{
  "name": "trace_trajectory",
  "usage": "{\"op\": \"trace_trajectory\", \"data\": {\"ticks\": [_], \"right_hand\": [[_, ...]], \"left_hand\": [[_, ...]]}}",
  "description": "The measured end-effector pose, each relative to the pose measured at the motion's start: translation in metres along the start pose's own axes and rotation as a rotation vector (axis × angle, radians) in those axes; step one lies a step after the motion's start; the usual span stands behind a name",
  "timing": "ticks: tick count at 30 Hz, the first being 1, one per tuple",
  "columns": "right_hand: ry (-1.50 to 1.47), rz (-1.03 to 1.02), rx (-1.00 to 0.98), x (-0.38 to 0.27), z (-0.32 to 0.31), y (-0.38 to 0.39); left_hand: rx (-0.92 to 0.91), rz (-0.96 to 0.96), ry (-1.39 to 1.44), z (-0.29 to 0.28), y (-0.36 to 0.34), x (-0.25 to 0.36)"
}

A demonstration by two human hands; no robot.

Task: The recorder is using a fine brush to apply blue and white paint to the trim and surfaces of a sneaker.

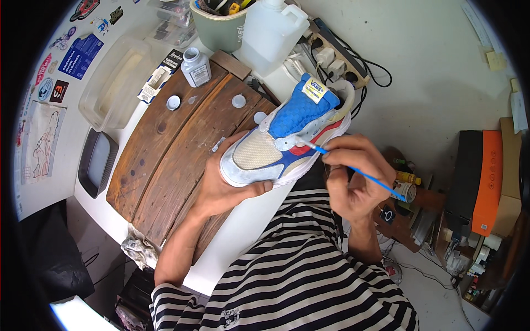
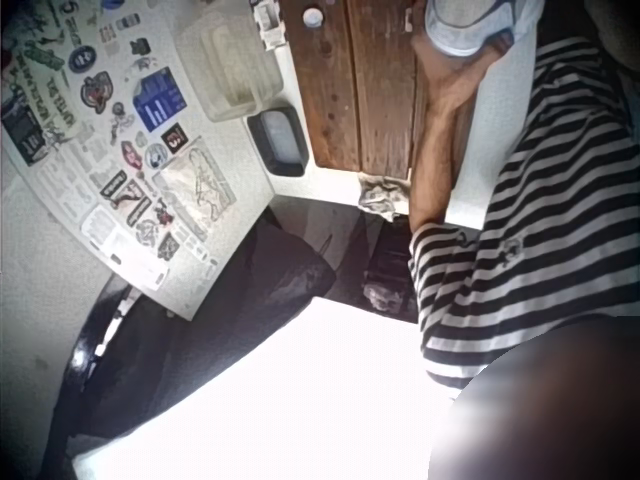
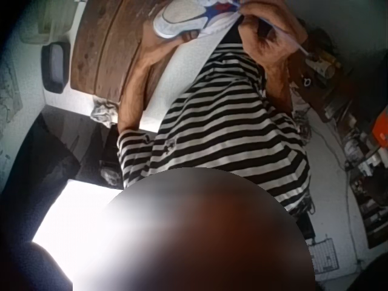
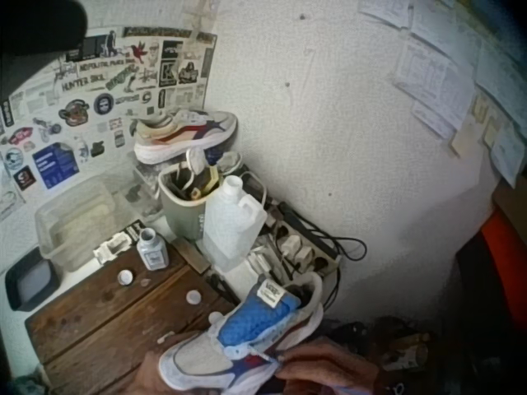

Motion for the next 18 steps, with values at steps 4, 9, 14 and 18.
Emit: {"op": "trace_trajectory", "data": {"ticks": [4,9,14,18], "right_hand": [[-0.050,-0.077,-0.045,0.000,0.006,-0.002],[-0.002,-0.025,0.005,-0.001,0.001,-0.001],[-0.016,-0.058,0.001,0.000,0.008,-0.002],[0.014,-0.011,0.017,0.001,-0.001,0.000]], "left_hand": [[-0.012,-0.017,0.009,0.000,-0.002,0.001],[-0.023,-0.021,0.008,0.000,0.000,0.000],[-0.015,-0.008,0.037,0.000,-0.001,-0.001],[-0.015,-0.006,-0.032,-0.001,-0.001,0.001]]}}
Point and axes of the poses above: each hand's wrist, its own y-axis away from the middle knuckle, its own z-axis out of the palm, x = y × z, the point moved 1 cm from there along -y, towards the middle knuckle, and after that the axes turned 6 degrees about -y, right-handed, at the moved point
